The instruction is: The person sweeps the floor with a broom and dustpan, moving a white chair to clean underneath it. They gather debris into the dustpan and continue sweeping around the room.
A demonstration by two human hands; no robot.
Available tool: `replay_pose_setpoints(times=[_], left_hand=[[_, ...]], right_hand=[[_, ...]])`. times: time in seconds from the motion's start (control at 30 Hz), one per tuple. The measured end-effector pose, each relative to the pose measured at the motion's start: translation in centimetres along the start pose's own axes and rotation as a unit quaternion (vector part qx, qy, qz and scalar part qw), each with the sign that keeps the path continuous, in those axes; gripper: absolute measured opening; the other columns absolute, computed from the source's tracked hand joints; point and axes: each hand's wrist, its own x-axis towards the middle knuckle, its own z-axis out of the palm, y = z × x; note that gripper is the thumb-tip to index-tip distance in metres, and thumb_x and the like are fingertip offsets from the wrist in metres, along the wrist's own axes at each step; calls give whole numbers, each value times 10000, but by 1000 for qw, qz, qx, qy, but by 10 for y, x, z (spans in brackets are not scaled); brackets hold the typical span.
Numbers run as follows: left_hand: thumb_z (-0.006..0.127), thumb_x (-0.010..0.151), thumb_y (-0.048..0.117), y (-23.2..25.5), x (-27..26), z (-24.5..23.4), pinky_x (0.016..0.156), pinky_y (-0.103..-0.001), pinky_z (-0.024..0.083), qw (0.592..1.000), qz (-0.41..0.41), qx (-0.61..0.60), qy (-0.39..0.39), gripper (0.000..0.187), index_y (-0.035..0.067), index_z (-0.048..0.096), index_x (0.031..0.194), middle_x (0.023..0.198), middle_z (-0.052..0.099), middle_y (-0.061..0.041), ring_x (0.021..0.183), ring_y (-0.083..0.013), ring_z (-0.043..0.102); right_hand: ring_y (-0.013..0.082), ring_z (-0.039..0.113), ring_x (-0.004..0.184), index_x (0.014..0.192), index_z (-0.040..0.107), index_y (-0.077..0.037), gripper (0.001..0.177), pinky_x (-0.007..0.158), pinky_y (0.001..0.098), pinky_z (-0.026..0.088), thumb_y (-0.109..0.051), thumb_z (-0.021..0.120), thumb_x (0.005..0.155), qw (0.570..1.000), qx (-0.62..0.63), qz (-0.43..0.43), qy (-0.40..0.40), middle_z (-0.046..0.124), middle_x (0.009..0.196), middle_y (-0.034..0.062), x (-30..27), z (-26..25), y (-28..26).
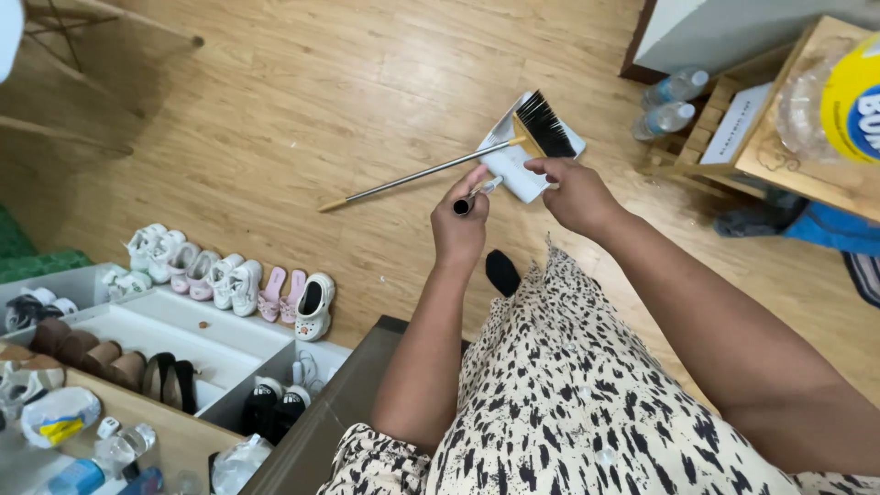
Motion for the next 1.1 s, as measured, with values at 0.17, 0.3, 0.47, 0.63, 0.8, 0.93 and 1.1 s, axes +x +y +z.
replay_pose_setpoints(times=[0.17,0.3,0.47,0.63,0.8,0.93,1.1], left_hand=[[601,922,-40,-15,14,-26,952,-271,547,999,5,18,33,369,46,708,1265,1210,764,-93,1111,-142,715],[606,941,1,-4,26,-43,958,-264,544,998,-33,7,49,310,43,708,1230,1185,765,-74,1089,-119,710],[611,937,43,10,40,-53,894,-270,546,995,-84,26,55,305,54,734,1216,1137,782,-68,983,-118,700],[589,934,29,-5,50,-54,933,-275,539,993,-80,-29,84,290,46,721,1191,1137,771,-69,1062,-156,705],[558,941,-48,-20,60,-52,1263,-450,289,985,125,19,118,230,29,729,1074,1125,784,-120,1382,-312,605],[527,938,-55,-33,71,-50,1290,-487,283,978,140,-11,155,251,26,729,1062,1061,776,-101,1347,-306,644],[544,1047,70,-49,83,-50,1251,-440,387,968,54,-122,211,217,2,671,1209,1081,774,-72,1089,-169,704]], right_hand=[[285,645,1174,1336,658,-166,513,1001,383,518,9,628,855,998,-54,-18,-24,631,1348,131,28,28,-6],[314,647,1160,1317,669,-165,497,1007,406,510,-17,638,844,992,-113,-25,-44,650,1310,148,53,43,-7],[338,630,1179,1268,700,-144,453,1009,422,501,-26,646,833,987,-128,-65,-67,665,1276,160,98,69,4],[349,617,1201,1226,720,-120,408,1013,430,497,-26,641,837,980,-138,-107,-91,681,1254,163,145,91,22],[333,651,1156,1209,734,-123,361,986,416,520,-37,619,877,978,-145,-62,-136,689,1239,153,188,98,33],[321,668,1123,1205,736,-125,375,969,409,528,-22,602,871,972,-159,-85,-153,682,1227,154,215,113,32],[341,652,1121,1161,755,-140,318,960,423,520,-61,650,872,965,-169,-102,-172,691,1202,162,238,139,40]])
